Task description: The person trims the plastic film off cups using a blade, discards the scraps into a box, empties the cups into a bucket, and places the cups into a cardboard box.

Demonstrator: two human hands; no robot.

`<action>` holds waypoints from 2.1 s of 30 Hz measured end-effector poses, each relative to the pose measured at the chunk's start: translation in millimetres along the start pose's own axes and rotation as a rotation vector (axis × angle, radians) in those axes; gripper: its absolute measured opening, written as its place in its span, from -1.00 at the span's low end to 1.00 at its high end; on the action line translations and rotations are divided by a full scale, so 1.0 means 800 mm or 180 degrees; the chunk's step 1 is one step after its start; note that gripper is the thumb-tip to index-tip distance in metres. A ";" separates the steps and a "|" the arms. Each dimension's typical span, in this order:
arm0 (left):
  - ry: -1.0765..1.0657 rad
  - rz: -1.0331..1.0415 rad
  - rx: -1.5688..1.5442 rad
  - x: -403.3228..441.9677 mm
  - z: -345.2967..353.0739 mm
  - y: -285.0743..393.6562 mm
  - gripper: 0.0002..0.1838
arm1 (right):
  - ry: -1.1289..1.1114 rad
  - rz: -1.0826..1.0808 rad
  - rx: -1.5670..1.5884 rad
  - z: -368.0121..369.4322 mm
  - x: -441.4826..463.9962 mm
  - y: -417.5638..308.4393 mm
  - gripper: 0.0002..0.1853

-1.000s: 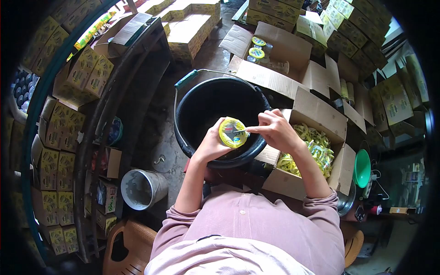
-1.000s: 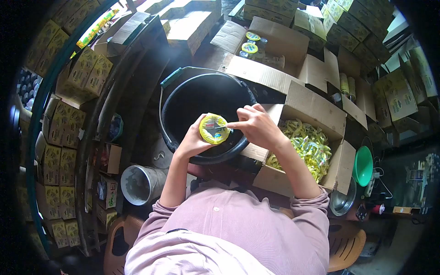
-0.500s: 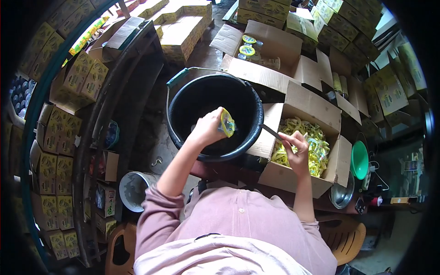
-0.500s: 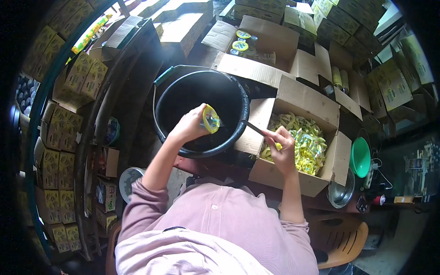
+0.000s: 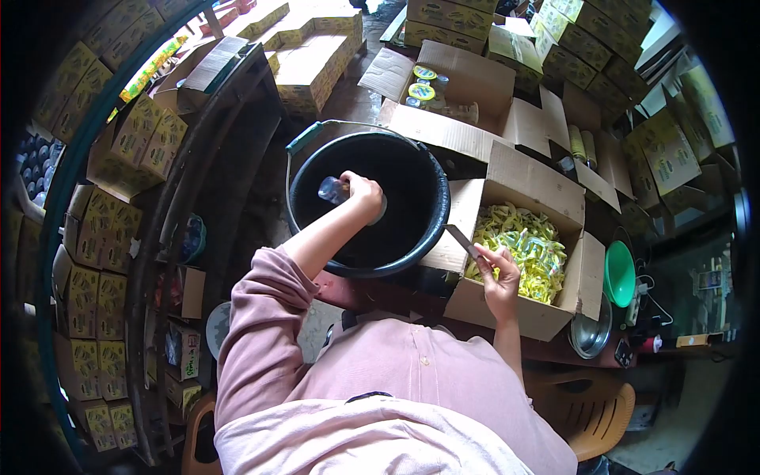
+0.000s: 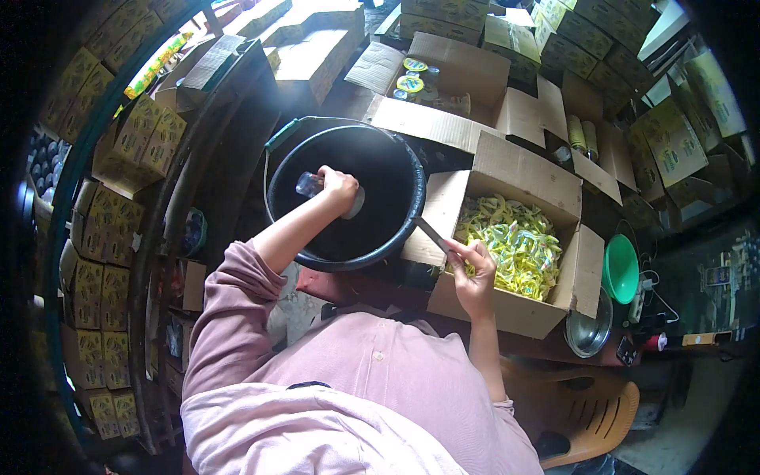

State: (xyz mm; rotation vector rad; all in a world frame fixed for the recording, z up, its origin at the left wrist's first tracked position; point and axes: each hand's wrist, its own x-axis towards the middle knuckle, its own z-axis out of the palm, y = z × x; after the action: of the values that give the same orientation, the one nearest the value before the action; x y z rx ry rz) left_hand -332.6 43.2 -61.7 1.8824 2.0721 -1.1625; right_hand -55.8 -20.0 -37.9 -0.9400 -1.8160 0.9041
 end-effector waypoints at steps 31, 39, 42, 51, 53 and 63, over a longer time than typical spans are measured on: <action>-0.1377 0.0431 -0.1700 -0.082 -0.005 -0.019 -0.47 | 0.2363 0.0887 0.1713 -0.144 -0.087 0.035 -0.67; -0.0875 0.0506 -0.1376 -0.081 0.010 -0.017 -0.51 | 0.2230 0.0957 0.1906 -0.173 -0.094 0.041 -0.67; -0.0572 0.0026 -0.1896 -0.101 -0.005 -0.014 -0.51 | 0.2301 0.0943 0.2084 -0.187 -0.091 0.042 -0.67; -0.0574 0.0070 -0.2073 -0.122 -0.015 -0.009 -0.52 | 0.2355 0.1362 0.4367 -0.211 -0.092 0.065 -0.63; -0.0494 0.0150 -0.1708 -0.111 -0.004 -0.006 -0.52 | 0.2006 0.1248 0.4696 -0.213 -0.087 0.065 -0.64; -0.0578 -0.0016 -0.1749 -0.113 -0.018 -0.014 -0.49 | 0.1700 0.1614 0.4898 -0.184 -0.064 0.060 -0.86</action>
State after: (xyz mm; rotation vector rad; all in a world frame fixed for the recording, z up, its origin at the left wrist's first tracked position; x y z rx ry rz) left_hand -316.1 -20.6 3.1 1.4560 2.0221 -0.6371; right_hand 107.0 -13.4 -45.7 -0.4585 -0.1039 1.7005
